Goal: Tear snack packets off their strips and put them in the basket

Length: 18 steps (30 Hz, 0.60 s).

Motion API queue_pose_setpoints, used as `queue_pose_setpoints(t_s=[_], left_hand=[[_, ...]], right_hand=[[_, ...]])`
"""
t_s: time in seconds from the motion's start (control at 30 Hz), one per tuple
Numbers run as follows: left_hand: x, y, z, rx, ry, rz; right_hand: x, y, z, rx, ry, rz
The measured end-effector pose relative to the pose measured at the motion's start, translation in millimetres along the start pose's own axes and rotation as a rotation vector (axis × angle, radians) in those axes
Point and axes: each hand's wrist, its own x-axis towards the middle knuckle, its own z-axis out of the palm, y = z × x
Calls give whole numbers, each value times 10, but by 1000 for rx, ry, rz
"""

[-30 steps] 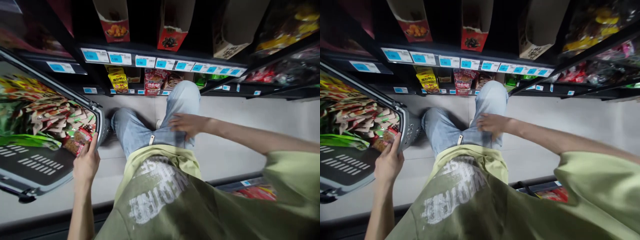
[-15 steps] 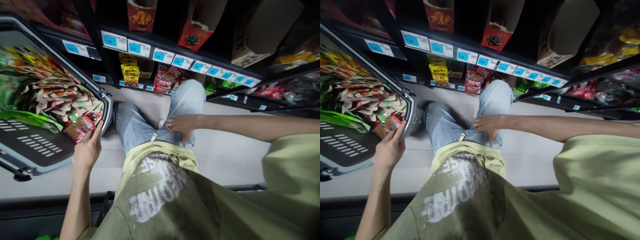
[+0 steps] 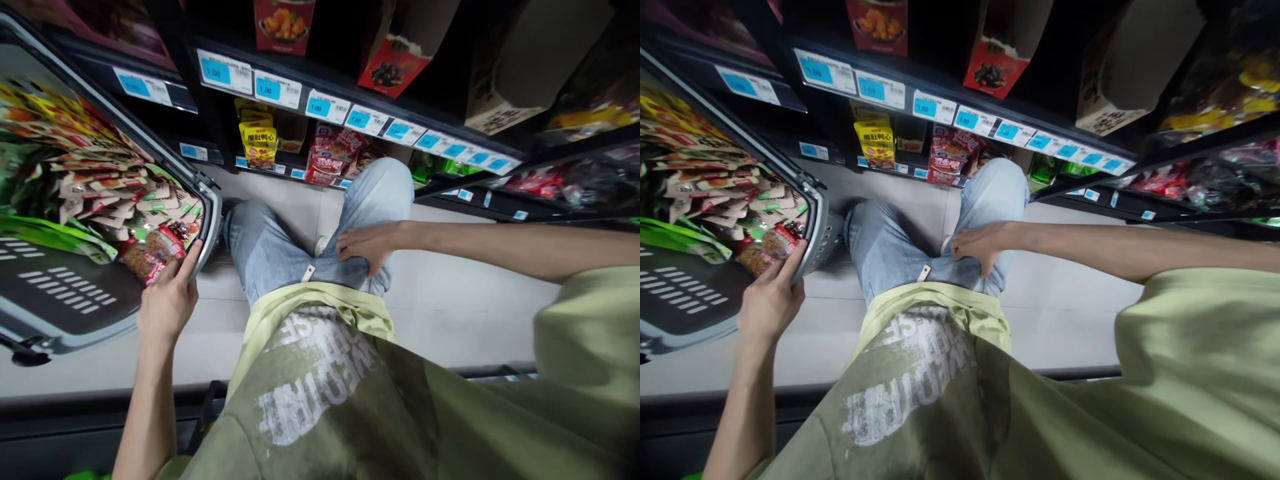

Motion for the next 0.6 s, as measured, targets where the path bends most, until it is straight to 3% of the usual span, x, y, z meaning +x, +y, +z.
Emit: queue_pose_setpoints(t_s=[0.2,0.37,0.53,0.6], left_hand=[[-4,-2,14,14,-7,-1],[-8,-5,12,19,-9,0],[-10,-1,12,24,4,28],[-8,-2,20,35,7,28]], right_hand=[[67,-74,31,-112,-67,118],[88,-159,39,-170,-112,99],[-38,-152,70,-104,9,57],[-92,-111,92,-70,175,219]])
